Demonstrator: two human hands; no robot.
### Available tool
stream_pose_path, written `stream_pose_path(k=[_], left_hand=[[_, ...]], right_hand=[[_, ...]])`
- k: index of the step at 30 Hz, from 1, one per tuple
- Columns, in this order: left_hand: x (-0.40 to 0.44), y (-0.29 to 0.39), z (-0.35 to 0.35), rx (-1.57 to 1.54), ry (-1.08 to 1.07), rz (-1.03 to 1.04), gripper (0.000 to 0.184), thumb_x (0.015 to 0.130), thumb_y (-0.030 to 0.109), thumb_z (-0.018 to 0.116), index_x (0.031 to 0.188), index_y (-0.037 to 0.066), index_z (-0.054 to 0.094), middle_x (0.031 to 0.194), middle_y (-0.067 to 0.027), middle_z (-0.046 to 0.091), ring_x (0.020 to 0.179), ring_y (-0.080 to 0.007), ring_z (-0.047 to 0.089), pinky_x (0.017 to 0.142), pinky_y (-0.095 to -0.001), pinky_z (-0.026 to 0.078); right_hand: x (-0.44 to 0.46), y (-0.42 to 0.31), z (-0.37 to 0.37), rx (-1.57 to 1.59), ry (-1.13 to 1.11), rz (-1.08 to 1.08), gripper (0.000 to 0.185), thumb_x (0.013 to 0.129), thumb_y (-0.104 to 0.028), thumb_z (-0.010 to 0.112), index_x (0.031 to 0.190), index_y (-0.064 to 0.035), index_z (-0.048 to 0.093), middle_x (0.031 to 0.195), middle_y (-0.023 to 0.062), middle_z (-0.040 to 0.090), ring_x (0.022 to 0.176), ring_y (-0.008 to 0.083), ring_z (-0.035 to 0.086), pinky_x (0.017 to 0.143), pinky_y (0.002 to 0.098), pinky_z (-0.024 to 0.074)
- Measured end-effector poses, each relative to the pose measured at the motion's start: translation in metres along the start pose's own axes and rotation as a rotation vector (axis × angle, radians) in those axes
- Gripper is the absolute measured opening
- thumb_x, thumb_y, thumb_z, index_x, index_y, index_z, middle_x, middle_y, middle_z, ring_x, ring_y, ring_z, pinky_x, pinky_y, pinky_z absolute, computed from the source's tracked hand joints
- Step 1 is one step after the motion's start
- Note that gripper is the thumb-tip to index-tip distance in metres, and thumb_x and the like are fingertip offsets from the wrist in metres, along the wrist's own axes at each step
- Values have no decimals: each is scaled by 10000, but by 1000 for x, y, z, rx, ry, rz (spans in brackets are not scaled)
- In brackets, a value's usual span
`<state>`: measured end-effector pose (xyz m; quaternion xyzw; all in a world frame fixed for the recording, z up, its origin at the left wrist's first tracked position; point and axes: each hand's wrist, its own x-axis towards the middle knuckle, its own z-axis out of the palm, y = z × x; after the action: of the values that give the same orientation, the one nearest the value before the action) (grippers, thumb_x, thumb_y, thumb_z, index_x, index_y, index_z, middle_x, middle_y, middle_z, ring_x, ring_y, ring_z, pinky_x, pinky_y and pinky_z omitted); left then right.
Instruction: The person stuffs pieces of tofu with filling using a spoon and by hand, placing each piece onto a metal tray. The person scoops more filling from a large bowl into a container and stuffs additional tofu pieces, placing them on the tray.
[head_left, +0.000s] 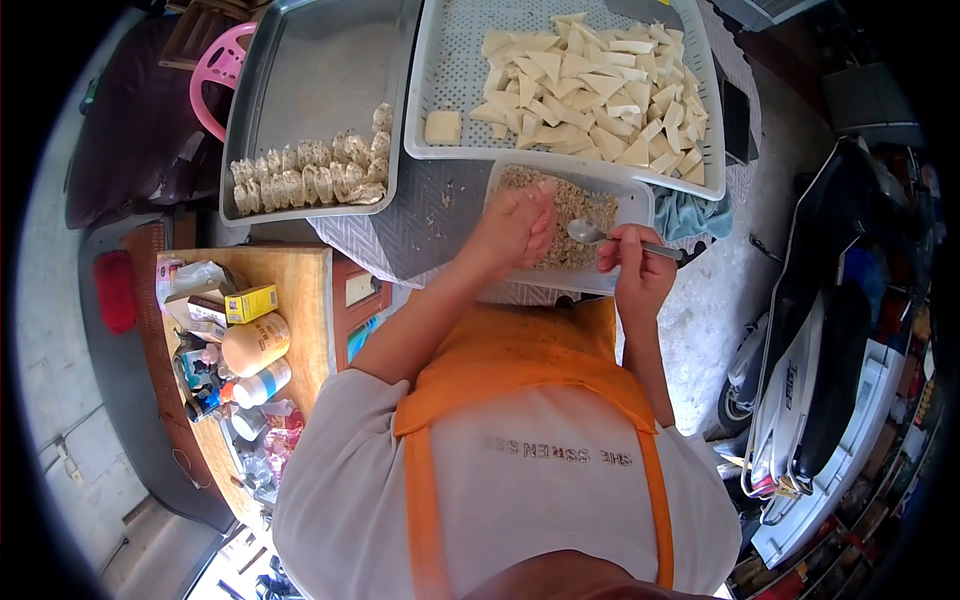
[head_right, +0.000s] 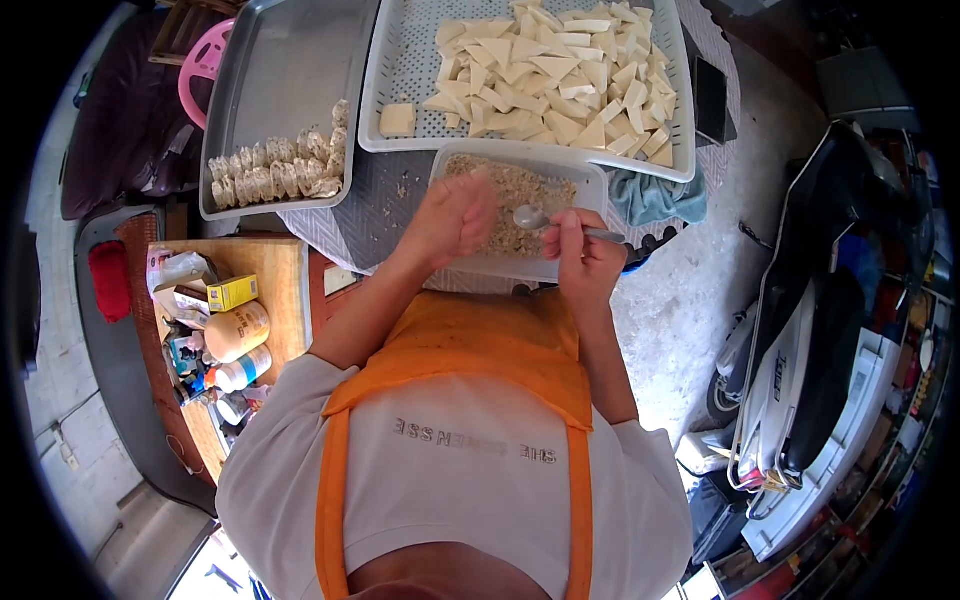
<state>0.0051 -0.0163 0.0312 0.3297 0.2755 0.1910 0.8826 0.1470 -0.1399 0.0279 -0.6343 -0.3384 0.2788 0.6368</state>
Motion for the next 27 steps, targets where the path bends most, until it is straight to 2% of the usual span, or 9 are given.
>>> stream_pose_path(k=[4, 7, 10, 13, 16, 19, 22, 27], left_hand=[[-7, 10, 16, 184, 133, -10, 468, 989, 311, 364, 605, 60, 458, 456, -26, 409, 326, -103, 311, 310, -233, 214], [-7, 9, 11, 195, 60, 43, 488, 990, 291, 352, 580, 50, 457, 444, -48, 439, 299, -108, 324, 297, -234, 230], [-5, 7, 4, 224, 17, 44, 510, 998, 313, 309, 630, 28, 518, 483, -52, 470, 342, -114, 365, 329, -232, 288], [-2, 8, 15, 163, 107, 82, 542, 1004, 364, 235, 796, 8, 587, 602, -62, 537, 449, -122, 439, 394, -231, 353], [1, 5, 13, 103, 86, 109, 557, 999, 406, 190, 974, 12, 584, 726, -56, 567, 569, -122, 483, 456, -237, 386], [3, 1, 5, 104, 38, 118, 532, 993, 411, 195, 1043, 28, 561, 771, -45, 561, 611, -120, 493, 463, -242, 389], [6, 0, 4, 211, 17, 142, 538, 989, 416, 206, 1035, 27, 575, 752, -32, 540, 614, -121, 485, 499, -252, 404], [5, -2, 7, 316, 123, 124, 508, 985, 425, 244, 1016, 50, 586, 785, -23, 561, 652, -116, 496, 588, -254, 415]], right_hand=[[0, 0, 0, -18, 0, 4, 197, 930, -105, 507, 853, 37, 622, 645, 66, 623, 507, 85, 565, 478, 212, 470], [0, 0, 1, -31, -3, -3, 195, 929, -103, 506, 853, 36, 621, 639, 63, 622, 507, 85, 565, 477, 213, 471], [0, -1, 1, -42, -3, -5, 195, 929, -103, 506, 852, 34, 620, 636, 62, 621, 506, 85, 565, 477, 214, 471], [0, 0, 2, -43, 2, 0, 195, 929, -104, 507, 849, 33, 620, 634, 62, 620, 505, 85, 564, 478, 215, 471], [0, 1, 2, -50, 7, 2, 197, 930, -106, 507, 847, 34, 619, 631, 62, 620, 501, 86, 563, 475, 216, 471], [-1, -1, 2, -40, 2, -9, 187, 932, -102, 499, 867, 35, 610, 641, 65, 619, 510, 87, 563, 483, 214, 469], [-3, -9, 4, 19, 25, -24, 171, 935, -92, 483, 903, 34, 595, 661, 69, 617, 534, 90, 563, 504, 213, 468], [-2, -21, 23, 45, -12, -147, 158, 940, -71, 458, 929, 28, 580, 682, 70, 613, 561, 100, 565, 529, 220, 468]])
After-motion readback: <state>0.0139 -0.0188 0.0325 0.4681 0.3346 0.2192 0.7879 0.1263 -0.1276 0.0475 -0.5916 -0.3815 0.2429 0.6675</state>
